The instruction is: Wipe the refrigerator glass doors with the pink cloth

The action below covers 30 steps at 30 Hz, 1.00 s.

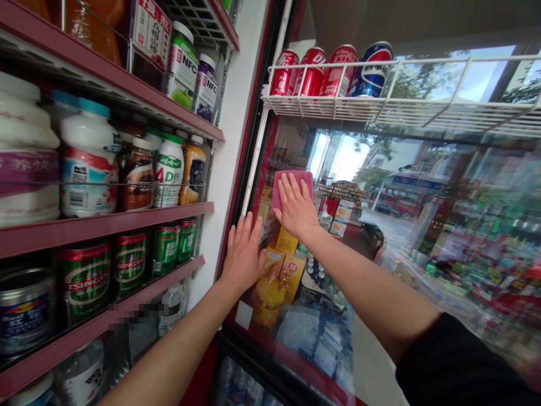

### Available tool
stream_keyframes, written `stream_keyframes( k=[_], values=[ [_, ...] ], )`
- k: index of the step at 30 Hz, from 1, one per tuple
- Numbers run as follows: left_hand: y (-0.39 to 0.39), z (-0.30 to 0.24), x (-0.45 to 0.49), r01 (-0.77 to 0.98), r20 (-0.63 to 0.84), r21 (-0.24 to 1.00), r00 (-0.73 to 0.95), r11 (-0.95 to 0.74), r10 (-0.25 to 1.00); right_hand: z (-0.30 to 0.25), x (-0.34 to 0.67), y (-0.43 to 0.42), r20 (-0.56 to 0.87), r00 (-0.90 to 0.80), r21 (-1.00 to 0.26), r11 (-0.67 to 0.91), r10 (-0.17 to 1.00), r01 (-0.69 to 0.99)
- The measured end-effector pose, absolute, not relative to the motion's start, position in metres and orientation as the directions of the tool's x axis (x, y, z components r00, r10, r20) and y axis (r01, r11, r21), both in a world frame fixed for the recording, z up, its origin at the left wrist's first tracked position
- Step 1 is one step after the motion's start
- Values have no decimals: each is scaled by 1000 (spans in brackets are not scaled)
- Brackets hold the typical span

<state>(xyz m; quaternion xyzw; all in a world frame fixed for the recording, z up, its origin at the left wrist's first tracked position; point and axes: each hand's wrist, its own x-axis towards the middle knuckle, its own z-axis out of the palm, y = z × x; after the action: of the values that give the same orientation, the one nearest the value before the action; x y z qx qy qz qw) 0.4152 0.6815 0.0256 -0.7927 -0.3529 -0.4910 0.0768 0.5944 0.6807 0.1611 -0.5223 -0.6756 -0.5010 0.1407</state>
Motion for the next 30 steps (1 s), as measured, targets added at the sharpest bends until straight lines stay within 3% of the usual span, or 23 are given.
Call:
stream_keyframes(
  k=[10, 19, 26, 30],
  values=[
    [697, 10, 391, 690, 818, 240, 234, -682, 525, 146, 538, 743, 722, -393, 409, 106, 570, 906],
    [694, -18, 387, 723, 772, 282, 219, -631, 596, 67, 526, 755, 772, -337, 219, 273, 538, 937],
    [687, -35, 403, 735, 750, 293, 219, -611, 624, 11, 542, 732, 619, -388, 312, 240, 683, 919],
    [673, -40, 423, 717, 754, 288, 239, -635, 612, -7, 567, 705, 615, -409, 329, 252, 674, 910]
  ],
)
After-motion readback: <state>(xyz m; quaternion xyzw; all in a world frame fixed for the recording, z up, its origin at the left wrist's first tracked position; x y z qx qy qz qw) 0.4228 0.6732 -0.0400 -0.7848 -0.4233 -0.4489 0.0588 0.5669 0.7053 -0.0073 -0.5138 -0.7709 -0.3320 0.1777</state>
